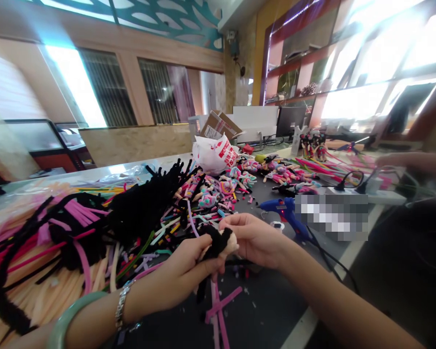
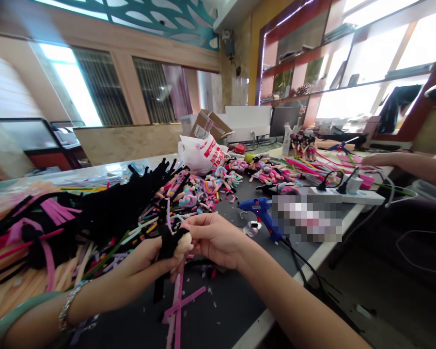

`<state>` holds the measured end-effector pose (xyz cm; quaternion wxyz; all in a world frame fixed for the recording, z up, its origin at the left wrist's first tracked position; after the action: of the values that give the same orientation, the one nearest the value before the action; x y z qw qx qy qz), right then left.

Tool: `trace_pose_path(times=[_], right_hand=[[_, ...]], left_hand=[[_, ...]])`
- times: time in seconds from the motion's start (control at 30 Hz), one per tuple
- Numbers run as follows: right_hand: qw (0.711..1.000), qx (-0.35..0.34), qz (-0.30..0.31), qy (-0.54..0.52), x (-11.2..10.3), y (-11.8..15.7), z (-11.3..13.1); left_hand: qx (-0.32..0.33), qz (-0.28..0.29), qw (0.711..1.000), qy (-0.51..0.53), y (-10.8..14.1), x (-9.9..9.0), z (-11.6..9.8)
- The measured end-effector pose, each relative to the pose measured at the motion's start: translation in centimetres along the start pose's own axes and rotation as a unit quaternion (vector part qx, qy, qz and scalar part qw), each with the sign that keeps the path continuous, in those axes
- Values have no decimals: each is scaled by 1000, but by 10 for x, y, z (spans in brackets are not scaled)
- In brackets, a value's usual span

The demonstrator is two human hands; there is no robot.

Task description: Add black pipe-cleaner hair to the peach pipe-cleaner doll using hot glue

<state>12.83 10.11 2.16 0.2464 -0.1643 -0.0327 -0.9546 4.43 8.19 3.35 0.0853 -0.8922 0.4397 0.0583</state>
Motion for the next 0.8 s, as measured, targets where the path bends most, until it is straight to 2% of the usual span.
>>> trace_pose_path(times=[0.1,0.17,0.37,0.63,0.8], right_hand=[[1000,-12,5,-9,4,-2,-1],[1000,-18,9,-14,5,-4,-2],[999,-30,-7,-19,2,-8,-5],[995,-50,-87,-3,-16,-5,5],[991,-62,-115,29,-24,1,16]], left_hand=[[17,-5,992,125,-2,0,2],[27,-11,987,160,-4,-1,4],[49,-29,979,198,-7,-4,6],[8,-22,968,250,-10,-6,19],[-7,-11,965,262,-10,-5,25]])
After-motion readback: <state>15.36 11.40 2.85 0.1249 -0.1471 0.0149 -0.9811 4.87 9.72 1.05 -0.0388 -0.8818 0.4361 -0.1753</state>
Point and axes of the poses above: each hand's wrist, its own y-axis away from the middle knuckle, its own x-axis out of the palm, z = x × y, the point moved 8 cm from there along -y, towards the middle knuckle, and after that the axes turned 15 degrees about y, right-handed, at the moved point
